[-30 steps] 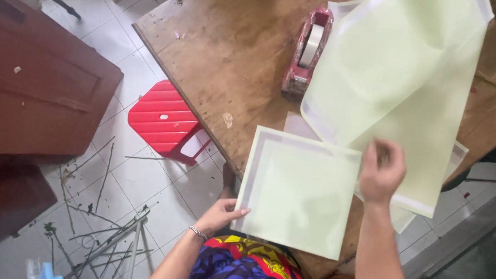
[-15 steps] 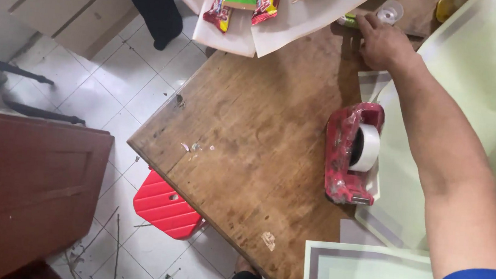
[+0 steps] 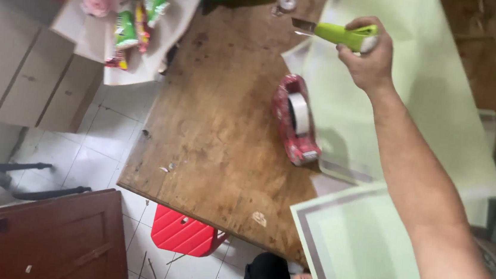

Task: Cutting and folding sheets of light green wrapping paper for floral arrangements using a utility knife and tape.

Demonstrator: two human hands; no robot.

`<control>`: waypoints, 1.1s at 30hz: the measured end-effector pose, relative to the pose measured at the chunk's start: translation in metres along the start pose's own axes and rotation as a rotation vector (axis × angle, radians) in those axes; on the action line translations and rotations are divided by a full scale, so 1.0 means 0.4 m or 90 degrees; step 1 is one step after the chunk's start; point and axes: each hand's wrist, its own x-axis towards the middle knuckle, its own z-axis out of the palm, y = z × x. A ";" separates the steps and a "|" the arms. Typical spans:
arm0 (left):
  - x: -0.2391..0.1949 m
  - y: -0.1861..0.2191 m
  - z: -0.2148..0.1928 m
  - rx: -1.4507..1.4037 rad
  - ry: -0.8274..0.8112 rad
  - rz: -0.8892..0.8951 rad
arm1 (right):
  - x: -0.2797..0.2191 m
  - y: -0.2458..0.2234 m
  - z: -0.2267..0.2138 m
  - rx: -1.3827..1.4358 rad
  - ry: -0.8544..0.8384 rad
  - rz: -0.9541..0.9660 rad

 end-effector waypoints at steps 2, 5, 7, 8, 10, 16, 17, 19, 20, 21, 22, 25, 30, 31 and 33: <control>-0.004 -0.006 -0.002 0.033 0.000 0.048 | -0.184 -0.036 -0.171 0.229 0.125 0.103; -0.021 -0.039 0.014 0.059 0.024 0.101 | -0.573 -0.045 -0.441 0.585 0.332 0.265; -0.028 -0.056 0.037 0.063 0.045 0.098 | -0.847 -0.072 -0.580 0.710 0.423 0.335; -0.035 -0.061 0.051 0.043 0.054 0.097 | -0.973 -0.104 -0.625 0.723 0.360 0.361; -0.060 -0.058 0.097 0.029 0.061 0.087 | -1.214 -0.156 -0.696 0.735 0.307 0.392; -0.085 -0.108 0.192 0.050 0.234 0.079 | -1.709 -0.169 -0.744 0.518 0.319 0.560; -0.087 -0.123 0.187 0.138 0.310 0.183 | -1.726 -0.177 -0.747 0.389 0.280 0.565; -0.135 -0.135 0.203 0.219 0.396 0.273 | -1.767 -0.193 -0.765 0.259 0.224 0.580; -0.164 -0.108 0.217 0.381 0.472 0.403 | -1.777 -0.189 -0.767 0.041 0.174 0.566; -0.194 -0.078 0.231 0.547 0.542 0.532 | -1.785 -0.187 -0.769 -0.175 0.119 0.538; -0.170 -0.038 0.295 0.542 0.543 0.538 | -1.772 -0.181 -0.781 -0.177 0.120 0.530; -0.139 0.045 0.467 0.809 0.381 0.667 | -1.776 -0.189 -0.795 -0.413 0.037 0.415; 0.023 0.164 0.665 1.322 0.073 0.462 | -1.717 -0.144 -0.828 -0.550 -0.100 0.293; 0.054 0.151 0.651 1.324 0.075 0.465 | -1.715 -0.150 -0.828 -0.550 -0.097 0.291; 0.127 0.138 0.629 1.327 0.038 0.471 | -1.699 -0.153 -0.831 -0.556 -0.117 0.319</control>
